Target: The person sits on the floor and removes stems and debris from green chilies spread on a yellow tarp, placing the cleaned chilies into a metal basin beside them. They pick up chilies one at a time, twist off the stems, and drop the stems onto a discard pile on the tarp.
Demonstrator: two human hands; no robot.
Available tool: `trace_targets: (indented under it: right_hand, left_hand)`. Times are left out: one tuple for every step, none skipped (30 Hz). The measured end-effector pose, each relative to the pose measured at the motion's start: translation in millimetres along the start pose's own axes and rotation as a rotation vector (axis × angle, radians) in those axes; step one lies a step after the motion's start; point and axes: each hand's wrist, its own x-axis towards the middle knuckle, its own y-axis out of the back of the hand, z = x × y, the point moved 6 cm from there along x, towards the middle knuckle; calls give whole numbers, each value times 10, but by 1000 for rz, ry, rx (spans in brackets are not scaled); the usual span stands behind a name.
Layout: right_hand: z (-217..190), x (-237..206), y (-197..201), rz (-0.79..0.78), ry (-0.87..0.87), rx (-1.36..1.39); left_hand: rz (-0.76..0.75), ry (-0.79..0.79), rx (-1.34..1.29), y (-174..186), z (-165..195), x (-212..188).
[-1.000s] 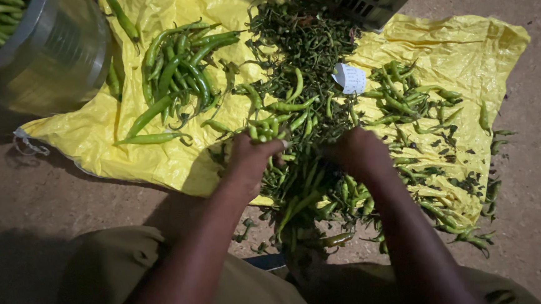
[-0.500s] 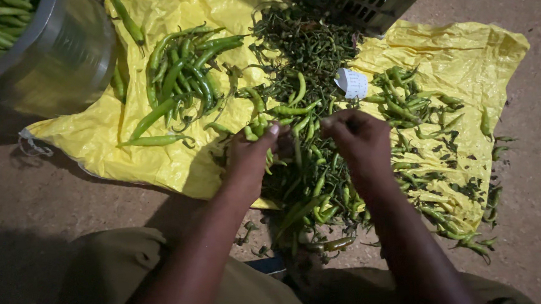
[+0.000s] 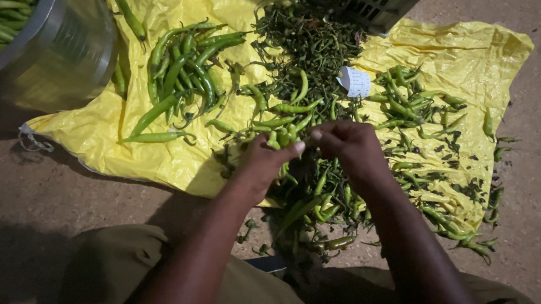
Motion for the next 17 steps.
trace_targets:
  right_hand:
    - [-20,-4,-21,-32,31,5]
    - [-37,-3,-41,-64,61,10]
    - [-48,-3,-57,-96,93,14]
    - [-53,-2,-45,-67,132,-69]
    - [-54,-5,-44,-38,172,-152]
    - [-57,-3,-51,-8,212,-235]
    - [-115,-36,-67,96,364,-392]
    - [-157,-99,-132,200,515,-550]
    - [-195,-180,-206,304,666,-707]
    - [-160,-184,-264,337,643,-755]
    - [-135,-183,-328,371,622,-803]
    - [-115,-190,-351,405,600,-851]
    - [-131,-248,-356,442,675,-848]
    - [-146,-304,-374,479,753,-844]
    - [-168,-345,-386,514,832,-838]
    - [-155,-330,-400,499,820,-863]
    - [-140,-314,-418,482,807,-886]
  left_hand:
    - [-55,-37,-31,-36,1,8]
    - [-85,-33,-68,-42,-13,23]
    - [-116,-31,-104,-46,-27,39]
    - [-147,-28,-141,-54,-45,53]
    - [-84,-4,-48,-14,-92,67]
    - [-21,19,46,29,-134,83]
    - [40,41,138,62,-173,102]
    - [56,1,149,55,-175,129]
    - [73,-38,161,46,-179,150]
    - [90,-78,175,45,-175,167]
    - [71,-131,115,25,-165,169]
    - [52,-183,55,3,-154,152]
    - [32,-235,-8,-22,-130,132]
    - [61,-220,26,-15,-119,125]
    - [92,-207,60,-6,-96,109]
    - [124,-192,94,7,-70,82]
    - [179,-173,220,34,-36,47]
